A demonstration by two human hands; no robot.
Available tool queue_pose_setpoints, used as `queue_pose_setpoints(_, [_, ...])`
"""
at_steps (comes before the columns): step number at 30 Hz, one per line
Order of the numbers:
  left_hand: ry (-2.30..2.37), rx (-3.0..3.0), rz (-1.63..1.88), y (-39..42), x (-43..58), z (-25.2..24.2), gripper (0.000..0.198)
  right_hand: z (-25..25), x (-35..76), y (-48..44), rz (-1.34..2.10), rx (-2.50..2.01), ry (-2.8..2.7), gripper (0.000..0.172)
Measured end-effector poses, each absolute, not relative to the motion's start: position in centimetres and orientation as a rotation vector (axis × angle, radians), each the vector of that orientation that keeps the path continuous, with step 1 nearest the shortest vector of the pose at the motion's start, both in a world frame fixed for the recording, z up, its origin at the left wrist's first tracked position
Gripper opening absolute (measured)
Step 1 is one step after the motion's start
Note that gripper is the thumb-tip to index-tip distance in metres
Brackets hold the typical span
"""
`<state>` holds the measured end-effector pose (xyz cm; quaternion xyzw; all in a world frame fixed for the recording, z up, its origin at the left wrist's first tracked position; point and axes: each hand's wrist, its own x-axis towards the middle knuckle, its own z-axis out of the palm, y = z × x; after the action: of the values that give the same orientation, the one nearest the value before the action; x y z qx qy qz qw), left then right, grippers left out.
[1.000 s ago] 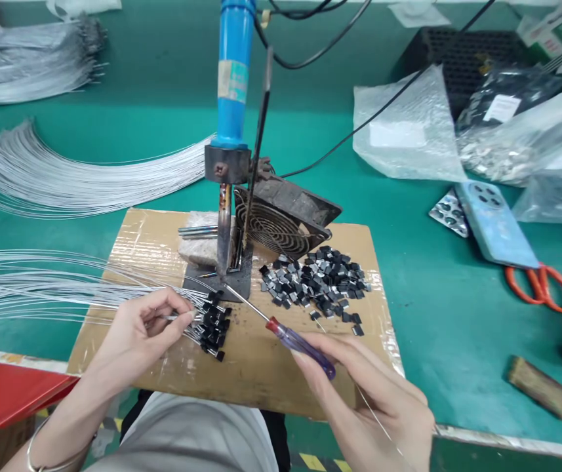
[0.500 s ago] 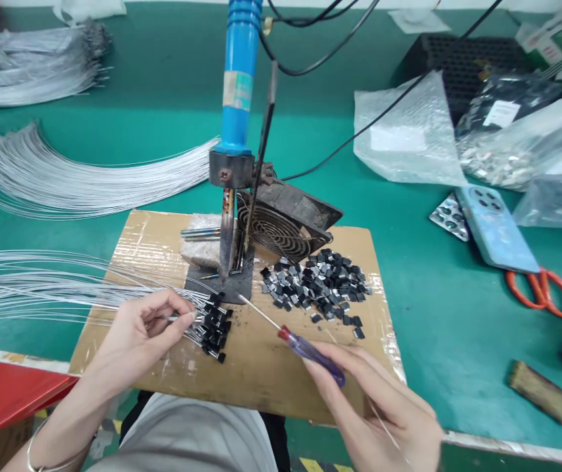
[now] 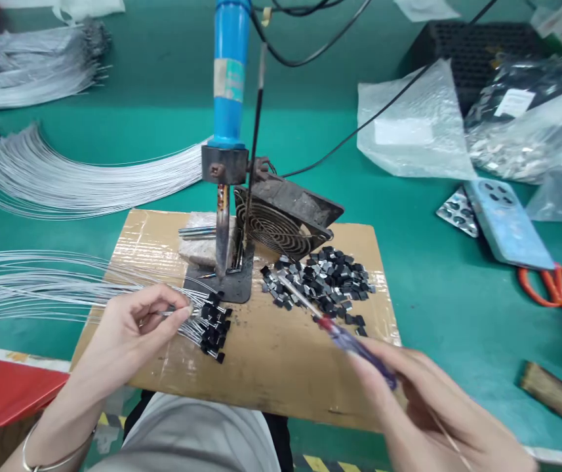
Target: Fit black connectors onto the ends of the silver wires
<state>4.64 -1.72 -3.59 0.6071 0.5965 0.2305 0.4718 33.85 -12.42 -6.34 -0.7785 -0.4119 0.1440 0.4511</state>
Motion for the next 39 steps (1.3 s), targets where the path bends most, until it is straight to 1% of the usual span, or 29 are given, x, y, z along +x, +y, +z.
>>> queue_pose_setpoints(3, [1.473, 1.497, 0.529, -1.9, 4.3, -3.8, 0.015, -4.4, 29.7, -10.8, 0.512, -1.784, -1.05, 0.006])
queue_pose_setpoints(5, [1.486, 1.504, 0.509, -1.9, 4.1, -3.9, 0.016, -4.3, 29.1, -10.2, 0.592, -1.753, -1.068, 0.005])
queue_pose_setpoints(10, [1.48, 1.502, 0.538, -1.8, 4.1, -3.9, 0.015, -5.6, 30.3, -10.4, 0.646, -1.687, -1.133, 0.012])
queue_pose_setpoints(15, [1.475, 1.515, 0.564, -1.8, 4.1, -3.9, 0.013, -5.8, 30.5, -10.3, 0.689, -1.692, -1.189, 0.006])
queue_pose_setpoints(22, [1.469, 1.515, 0.568, -1.8, 3.9, -4.0, 0.011, -6.1, 30.3, -10.0, 0.721, -1.652, -1.274, 0.009])
queue_pose_setpoints(29, [1.46, 1.505, 0.569, -1.7, 3.9, -3.9, 0.011, -6.5, 30.1, -9.6, 0.708, -1.678, -1.141, 0.005])
queue_pose_setpoints(34, [1.462, 1.522, 0.557, -1.6, 3.9, -4.2, 0.011, -7.0, 30.0, -9.2, 0.815, -1.637, -1.089, 0.009])
queue_pose_setpoints(39, [1.46, 1.529, 0.544, -1.6, 4.0, -4.0, 0.011, -7.2, 30.6, -10.6, 0.827, -1.701, -1.114, 0.008])
